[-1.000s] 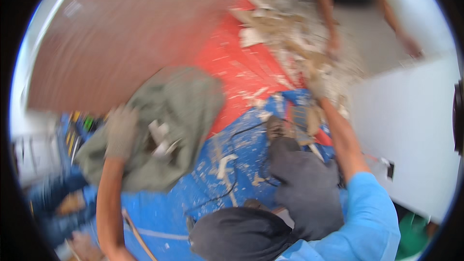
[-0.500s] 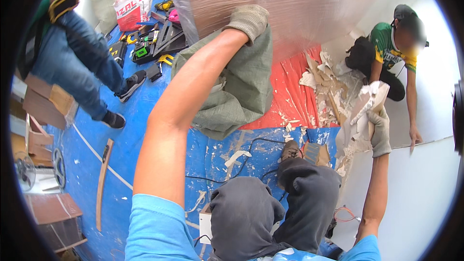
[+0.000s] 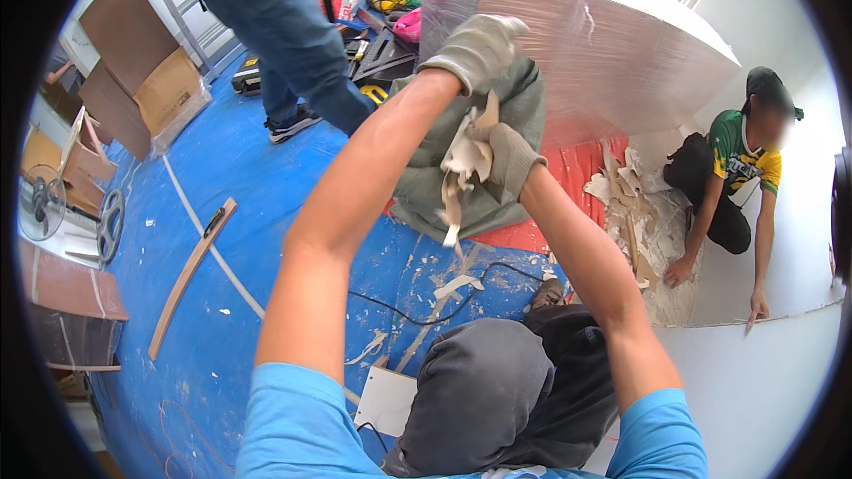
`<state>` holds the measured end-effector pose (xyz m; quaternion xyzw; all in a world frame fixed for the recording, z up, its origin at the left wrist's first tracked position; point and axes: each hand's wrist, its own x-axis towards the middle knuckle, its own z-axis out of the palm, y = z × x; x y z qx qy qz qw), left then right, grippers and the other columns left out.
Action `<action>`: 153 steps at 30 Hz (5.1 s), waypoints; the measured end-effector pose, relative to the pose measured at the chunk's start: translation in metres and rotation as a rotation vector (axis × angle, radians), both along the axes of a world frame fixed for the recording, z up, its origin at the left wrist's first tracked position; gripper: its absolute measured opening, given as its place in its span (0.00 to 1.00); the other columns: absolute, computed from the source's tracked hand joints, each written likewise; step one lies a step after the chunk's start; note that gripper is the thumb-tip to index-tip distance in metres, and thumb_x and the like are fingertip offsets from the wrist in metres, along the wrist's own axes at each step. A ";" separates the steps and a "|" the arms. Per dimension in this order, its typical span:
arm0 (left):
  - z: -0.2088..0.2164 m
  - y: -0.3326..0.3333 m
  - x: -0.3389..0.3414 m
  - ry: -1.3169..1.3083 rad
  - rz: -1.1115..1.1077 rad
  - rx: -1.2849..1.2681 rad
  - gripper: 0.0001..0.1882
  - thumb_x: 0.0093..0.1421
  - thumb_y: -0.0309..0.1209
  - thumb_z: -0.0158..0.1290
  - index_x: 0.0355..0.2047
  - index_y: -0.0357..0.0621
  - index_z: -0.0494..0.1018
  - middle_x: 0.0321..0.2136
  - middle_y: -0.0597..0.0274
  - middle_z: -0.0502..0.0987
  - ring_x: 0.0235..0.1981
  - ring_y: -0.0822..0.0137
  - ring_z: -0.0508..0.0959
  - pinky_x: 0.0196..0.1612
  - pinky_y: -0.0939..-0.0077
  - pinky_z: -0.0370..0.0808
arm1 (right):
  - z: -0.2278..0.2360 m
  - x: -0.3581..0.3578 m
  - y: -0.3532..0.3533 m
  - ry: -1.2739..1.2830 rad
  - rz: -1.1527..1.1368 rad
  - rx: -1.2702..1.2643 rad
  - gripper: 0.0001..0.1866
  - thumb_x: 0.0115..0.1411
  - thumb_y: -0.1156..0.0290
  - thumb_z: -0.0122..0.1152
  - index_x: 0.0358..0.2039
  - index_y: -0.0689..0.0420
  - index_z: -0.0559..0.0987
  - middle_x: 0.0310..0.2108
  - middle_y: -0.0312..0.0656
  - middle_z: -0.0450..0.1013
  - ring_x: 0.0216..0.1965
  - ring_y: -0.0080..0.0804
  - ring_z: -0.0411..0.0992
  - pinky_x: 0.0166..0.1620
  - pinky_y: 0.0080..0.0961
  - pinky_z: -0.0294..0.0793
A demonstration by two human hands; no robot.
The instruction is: The person picks up fragments of drywall and other construction debris from a blue tarp and places them into a large woven bag held in their lap, occasionally using their hands to press down the contents.
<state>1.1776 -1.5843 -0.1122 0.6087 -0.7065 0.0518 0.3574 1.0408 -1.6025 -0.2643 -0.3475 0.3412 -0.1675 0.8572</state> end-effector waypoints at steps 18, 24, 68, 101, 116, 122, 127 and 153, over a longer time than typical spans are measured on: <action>-0.179 0.172 -0.100 0.829 0.411 -0.132 0.12 0.51 0.17 0.55 0.37 0.37 0.75 0.35 0.57 0.78 0.37 0.61 0.80 0.41 0.66 0.77 | -0.069 -0.026 -0.063 1.166 0.143 -1.405 0.31 0.58 0.60 0.66 0.61 0.53 0.74 0.56 0.54 0.77 0.56 0.52 0.76 0.59 0.45 0.73; -0.242 0.214 -0.055 0.835 0.620 -0.208 0.11 0.52 0.17 0.55 0.37 0.38 0.74 0.33 0.60 0.78 0.36 0.65 0.80 0.37 0.72 0.78 | 0.064 0.009 0.008 0.879 0.781 -1.192 0.26 0.60 0.54 0.60 0.55 0.55 0.80 0.46 0.60 0.80 0.49 0.59 0.79 0.55 0.46 0.76; -0.159 0.065 0.113 0.555 0.050 0.329 0.19 0.62 0.26 0.50 0.50 0.28 0.76 0.45 0.48 0.82 0.41 0.66 0.81 0.46 0.69 0.79 | 0.046 -0.346 0.040 0.313 -0.414 -1.008 0.31 0.61 0.52 0.64 0.58 0.61 0.78 0.41 0.46 0.81 0.42 0.32 0.80 0.46 0.29 0.80; -0.085 0.069 -0.180 -0.269 -0.055 0.327 0.43 0.55 0.22 0.60 0.72 0.40 0.58 0.62 0.42 0.73 0.64 0.43 0.71 0.65 0.55 0.67 | -0.224 -0.683 0.090 1.473 -0.777 -0.703 0.15 0.61 0.67 0.57 0.46 0.55 0.83 0.36 0.54 0.82 0.37 0.46 0.81 0.42 0.34 0.78; -0.140 0.131 -0.168 -0.599 -0.220 0.211 0.20 0.55 0.31 0.58 0.50 0.52 0.79 0.43 0.57 0.78 0.53 0.55 0.77 0.67 0.51 0.63 | 0.102 -0.386 -0.002 -0.027 -0.451 -1.089 0.25 0.61 0.72 0.66 0.58 0.63 0.74 0.61 0.45 0.71 0.59 0.36 0.73 0.58 0.30 0.76; -0.086 0.076 -0.158 -0.175 -0.067 0.489 0.41 0.54 0.36 0.59 0.70 0.53 0.60 0.59 0.42 0.70 0.57 0.42 0.75 0.56 0.50 0.75 | 0.175 -0.280 -0.058 -0.298 -0.177 -1.106 0.19 0.66 0.73 0.61 0.58 0.60 0.76 0.54 0.43 0.76 0.54 0.36 0.77 0.51 0.30 0.81; -0.124 0.080 -0.142 -0.561 -0.035 0.792 0.19 0.59 0.34 0.53 0.51 0.49 0.79 0.46 0.50 0.80 0.49 0.51 0.82 0.50 0.51 0.78 | 0.170 -0.199 -0.068 -0.383 -0.251 -0.699 0.21 0.72 0.72 0.50 0.64 0.58 0.71 0.53 0.43 0.77 0.50 0.34 0.79 0.49 0.32 0.84; -0.048 0.125 -0.126 -0.100 -0.033 -0.030 0.23 0.59 0.21 0.58 0.55 0.47 0.78 0.39 0.52 0.81 0.36 0.52 0.83 0.40 0.60 0.80 | 0.028 -0.231 -0.046 0.894 0.106 -1.592 0.18 0.64 0.57 0.55 0.47 0.52 0.84 0.44 0.49 0.82 0.46 0.51 0.79 0.49 0.46 0.78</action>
